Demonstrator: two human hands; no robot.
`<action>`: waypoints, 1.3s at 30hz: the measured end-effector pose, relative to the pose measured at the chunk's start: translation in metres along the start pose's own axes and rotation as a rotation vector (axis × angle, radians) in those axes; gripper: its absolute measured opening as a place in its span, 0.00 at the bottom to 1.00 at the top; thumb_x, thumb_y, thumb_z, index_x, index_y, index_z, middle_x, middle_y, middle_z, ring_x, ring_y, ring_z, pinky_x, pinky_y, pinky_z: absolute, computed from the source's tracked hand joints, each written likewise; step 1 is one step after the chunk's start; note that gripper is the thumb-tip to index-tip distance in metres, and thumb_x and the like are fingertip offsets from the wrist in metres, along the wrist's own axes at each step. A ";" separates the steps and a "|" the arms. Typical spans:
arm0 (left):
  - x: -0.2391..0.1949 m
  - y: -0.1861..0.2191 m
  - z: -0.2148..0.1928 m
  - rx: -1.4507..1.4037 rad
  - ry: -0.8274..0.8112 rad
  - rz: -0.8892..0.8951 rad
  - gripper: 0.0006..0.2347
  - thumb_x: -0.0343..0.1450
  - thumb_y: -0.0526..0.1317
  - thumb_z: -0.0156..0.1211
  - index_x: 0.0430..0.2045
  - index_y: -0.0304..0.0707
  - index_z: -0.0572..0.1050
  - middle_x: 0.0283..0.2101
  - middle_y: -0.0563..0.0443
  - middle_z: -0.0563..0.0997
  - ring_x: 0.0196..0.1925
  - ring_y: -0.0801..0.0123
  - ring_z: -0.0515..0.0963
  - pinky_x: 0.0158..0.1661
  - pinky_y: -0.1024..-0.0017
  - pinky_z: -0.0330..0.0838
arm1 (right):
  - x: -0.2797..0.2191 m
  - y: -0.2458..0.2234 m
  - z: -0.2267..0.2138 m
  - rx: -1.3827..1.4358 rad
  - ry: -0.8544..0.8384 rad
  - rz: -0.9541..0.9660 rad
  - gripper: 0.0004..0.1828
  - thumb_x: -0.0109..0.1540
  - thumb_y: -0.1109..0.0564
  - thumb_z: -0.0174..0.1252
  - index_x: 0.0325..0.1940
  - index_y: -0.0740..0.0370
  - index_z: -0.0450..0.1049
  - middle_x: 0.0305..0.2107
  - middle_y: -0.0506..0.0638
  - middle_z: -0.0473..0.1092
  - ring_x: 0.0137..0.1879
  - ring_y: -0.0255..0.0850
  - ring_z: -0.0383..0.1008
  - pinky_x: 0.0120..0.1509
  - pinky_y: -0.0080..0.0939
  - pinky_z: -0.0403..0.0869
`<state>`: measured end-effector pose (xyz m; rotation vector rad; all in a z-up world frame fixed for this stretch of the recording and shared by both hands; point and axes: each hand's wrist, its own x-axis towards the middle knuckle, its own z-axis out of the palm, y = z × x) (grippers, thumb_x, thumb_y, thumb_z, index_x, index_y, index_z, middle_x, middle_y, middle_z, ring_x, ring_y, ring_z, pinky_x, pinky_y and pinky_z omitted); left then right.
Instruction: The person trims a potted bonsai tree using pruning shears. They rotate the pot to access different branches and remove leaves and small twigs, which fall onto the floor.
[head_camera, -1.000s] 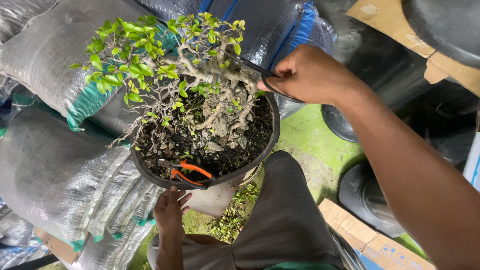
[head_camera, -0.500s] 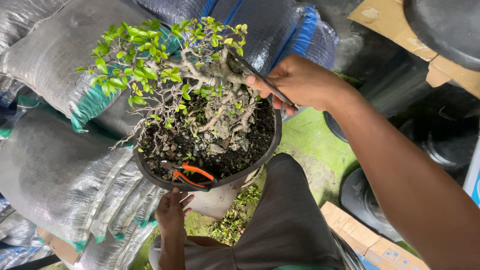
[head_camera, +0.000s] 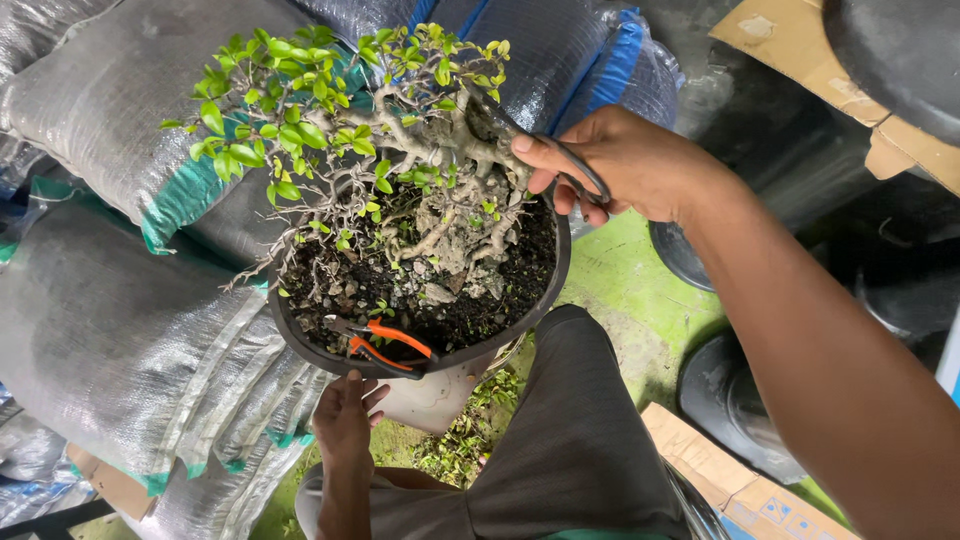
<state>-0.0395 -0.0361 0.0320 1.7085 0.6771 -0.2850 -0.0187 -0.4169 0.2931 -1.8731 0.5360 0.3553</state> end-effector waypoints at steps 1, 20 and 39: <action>0.002 -0.003 0.000 0.000 0.000 0.000 0.09 0.81 0.46 0.59 0.37 0.42 0.75 0.42 0.45 0.88 0.44 0.61 0.90 0.36 0.65 0.74 | 0.001 0.000 0.000 0.001 0.000 0.000 0.32 0.65 0.34 0.57 0.45 0.67 0.84 0.23 0.55 0.72 0.19 0.40 0.62 0.30 0.40 0.62; 0.003 -0.004 0.000 0.016 0.014 0.013 0.09 0.81 0.45 0.58 0.39 0.41 0.76 0.43 0.44 0.88 0.43 0.62 0.89 0.34 0.66 0.74 | 0.005 0.002 -0.004 0.183 -0.094 0.021 0.37 0.62 0.32 0.56 0.48 0.73 0.82 0.22 0.57 0.69 0.16 0.38 0.58 0.17 0.32 0.49; 0.002 -0.004 0.001 0.014 0.009 0.011 0.12 0.80 0.48 0.58 0.41 0.38 0.76 0.45 0.42 0.88 0.45 0.60 0.90 0.38 0.62 0.76 | -0.009 0.003 -0.015 -0.680 0.306 -0.228 0.40 0.69 0.23 0.59 0.18 0.50 0.58 0.13 0.46 0.52 0.22 0.41 0.52 0.31 0.49 0.51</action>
